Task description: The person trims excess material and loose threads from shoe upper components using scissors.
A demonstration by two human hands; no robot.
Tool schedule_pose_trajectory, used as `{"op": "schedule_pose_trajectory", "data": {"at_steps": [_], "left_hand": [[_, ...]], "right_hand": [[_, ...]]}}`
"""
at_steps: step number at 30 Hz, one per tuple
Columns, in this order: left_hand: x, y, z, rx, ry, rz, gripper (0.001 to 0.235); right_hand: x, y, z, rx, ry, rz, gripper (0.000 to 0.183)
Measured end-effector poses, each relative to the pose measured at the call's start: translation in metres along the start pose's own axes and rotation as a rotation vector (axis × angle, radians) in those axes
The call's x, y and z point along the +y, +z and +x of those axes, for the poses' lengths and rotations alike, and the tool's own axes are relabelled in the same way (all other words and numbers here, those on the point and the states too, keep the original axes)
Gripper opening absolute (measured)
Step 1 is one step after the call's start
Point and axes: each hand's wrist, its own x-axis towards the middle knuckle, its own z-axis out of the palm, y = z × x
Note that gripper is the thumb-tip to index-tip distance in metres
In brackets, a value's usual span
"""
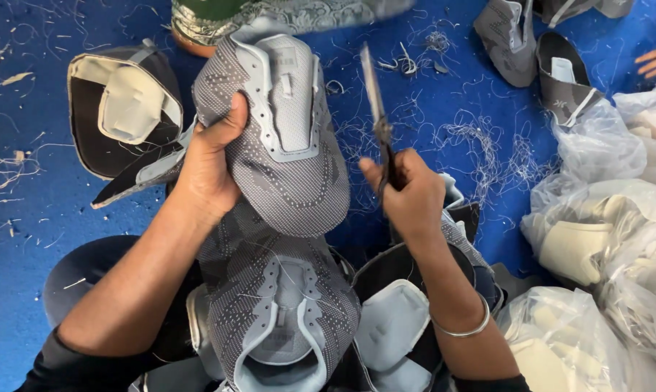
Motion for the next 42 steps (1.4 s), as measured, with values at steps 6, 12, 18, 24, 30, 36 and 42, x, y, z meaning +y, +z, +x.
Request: {"op": "schedule_pose_trajectory", "data": {"at_steps": [6,12,18,24,30,36,42], "left_hand": [[0.008,-0.001,-0.001,-0.048,0.101,-0.049,0.047],[0.011,-0.010,0.003,-0.035,0.088,-0.090,0.049],[0.013,-0.009,0.003,-0.079,0.089,-0.100,0.049],[0.011,-0.010,0.007,-0.035,0.099,-0.132,0.044],[-0.015,-0.004,0.006,-0.034,0.268,0.278,0.046],[-0.101,-0.022,-0.007,-0.527,0.452,1.300,0.081],[-0.091,0.003,-0.015,-0.761,0.553,1.497,0.088]], "right_hand": [[-0.016,-0.007,0.005,-0.152,-0.163,-0.050,0.042],[0.006,0.000,0.003,-0.241,0.052,0.009,0.046],[-0.015,-0.007,0.001,-0.130,-0.157,0.016,0.049],[-0.006,0.007,-0.002,-0.192,0.032,-0.116,0.048],[0.054,0.025,0.001,-0.258,0.231,0.930,0.029],[0.047,0.052,-0.010,-0.369,0.068,1.081,0.070],[0.055,0.056,-0.009,-0.152,0.238,0.897,0.060]]}}
